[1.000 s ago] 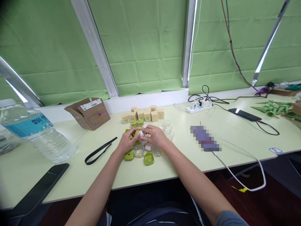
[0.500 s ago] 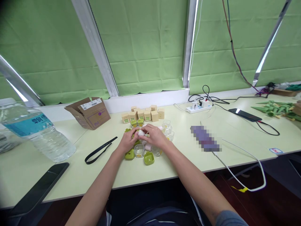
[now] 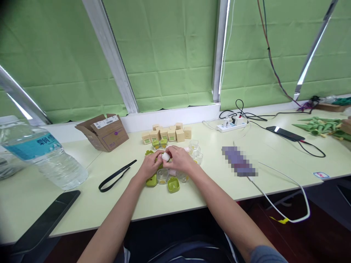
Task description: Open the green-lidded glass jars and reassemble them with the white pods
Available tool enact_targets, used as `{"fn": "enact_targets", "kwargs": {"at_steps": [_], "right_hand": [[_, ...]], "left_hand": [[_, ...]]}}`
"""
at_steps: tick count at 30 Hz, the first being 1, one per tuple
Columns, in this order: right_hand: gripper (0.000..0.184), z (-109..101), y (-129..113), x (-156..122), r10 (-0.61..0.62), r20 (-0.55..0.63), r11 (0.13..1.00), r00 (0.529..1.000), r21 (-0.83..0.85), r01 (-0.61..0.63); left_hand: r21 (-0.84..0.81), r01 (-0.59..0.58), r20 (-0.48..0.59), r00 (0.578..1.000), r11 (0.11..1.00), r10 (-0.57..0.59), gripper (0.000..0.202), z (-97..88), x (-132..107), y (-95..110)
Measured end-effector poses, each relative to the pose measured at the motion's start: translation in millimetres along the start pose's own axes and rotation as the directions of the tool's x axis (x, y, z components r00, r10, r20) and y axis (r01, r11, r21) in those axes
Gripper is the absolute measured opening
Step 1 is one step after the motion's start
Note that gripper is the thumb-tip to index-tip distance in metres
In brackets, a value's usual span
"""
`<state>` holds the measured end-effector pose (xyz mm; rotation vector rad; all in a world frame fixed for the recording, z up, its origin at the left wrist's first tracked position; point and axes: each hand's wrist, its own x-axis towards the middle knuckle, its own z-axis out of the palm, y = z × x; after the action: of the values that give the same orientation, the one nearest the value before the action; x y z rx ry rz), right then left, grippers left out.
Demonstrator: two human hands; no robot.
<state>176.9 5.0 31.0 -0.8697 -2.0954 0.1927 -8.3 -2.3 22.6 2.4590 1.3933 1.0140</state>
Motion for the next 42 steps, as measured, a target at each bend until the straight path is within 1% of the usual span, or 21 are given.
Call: {"fn": "enact_targets", "kwargs": {"at_steps": [3, 7, 13, 17, 19, 23, 28, 33, 38, 42], "right_hand": [[0.015, -1, -2, 0, 0.022, 0.008, 1.000, 1.000, -0.018, -0.022], [0.014, 0, -2, 0, 0.036, 0.008, 0.999, 0.999, 0.013, -0.036], [0.014, 2, 2, 0, 0.087, -0.033, 0.992, 0.996, 0.097, -0.084], [0.017, 0, 7, -1, 0.170, -0.083, 0.970, 0.982, 0.188, -0.152], [0.018, -2, 10, -1, 0.201, -0.081, 0.955, 0.976, 0.239, -0.177], [0.019, -4, 11, -2, 0.207, -0.066, 0.936, 0.976, 0.304, -0.178], [0.020, -7, 11, -2, 0.232, -0.086, 0.915, 0.969, 0.357, -0.188], [0.023, -12, 13, -2, 0.275, -0.145, 0.906, 0.950, 0.370, -0.206], [0.033, -13, 11, -2, 0.327, -0.148, 0.872, 0.934, 0.429, -0.237], [0.034, -14, 11, -2, 0.325, -0.163, 0.887, 0.932, 0.395, -0.240]], "left_hand": [[0.021, 0.000, -0.004, 1.000, 1.000, 0.001, 0.033, 0.5, 1, -1], [0.023, -0.004, -0.021, 1.000, 1.000, 0.004, 0.032, 1.6, 1, -1], [-0.036, 0.005, -0.057, 0.998, 0.999, -0.007, 0.033, 0.4, 0, 2], [-0.069, 0.042, -0.072, 0.996, 0.997, -0.047, 0.034, -3.0, -1, 5], [-0.070, 0.062, -0.076, 0.995, 0.996, -0.068, 0.035, -4.4, -1, 6], [-0.068, 0.075, -0.101, 0.992, 0.995, -0.082, 0.035, -5.4, -2, 7], [-0.090, 0.070, -0.152, 0.985, 0.993, -0.083, 0.034, -4.8, -1, 6], [-0.086, 0.110, -0.206, 0.970, 0.990, -0.126, 0.033, -5.0, 0, 2], [-0.059, 0.183, -0.279, 0.941, 0.981, -0.192, 0.032, -6.5, 0, 1], [-0.055, 0.206, -0.336, 0.918, 0.977, -0.213, 0.031, -8.1, 0, 2]]}}
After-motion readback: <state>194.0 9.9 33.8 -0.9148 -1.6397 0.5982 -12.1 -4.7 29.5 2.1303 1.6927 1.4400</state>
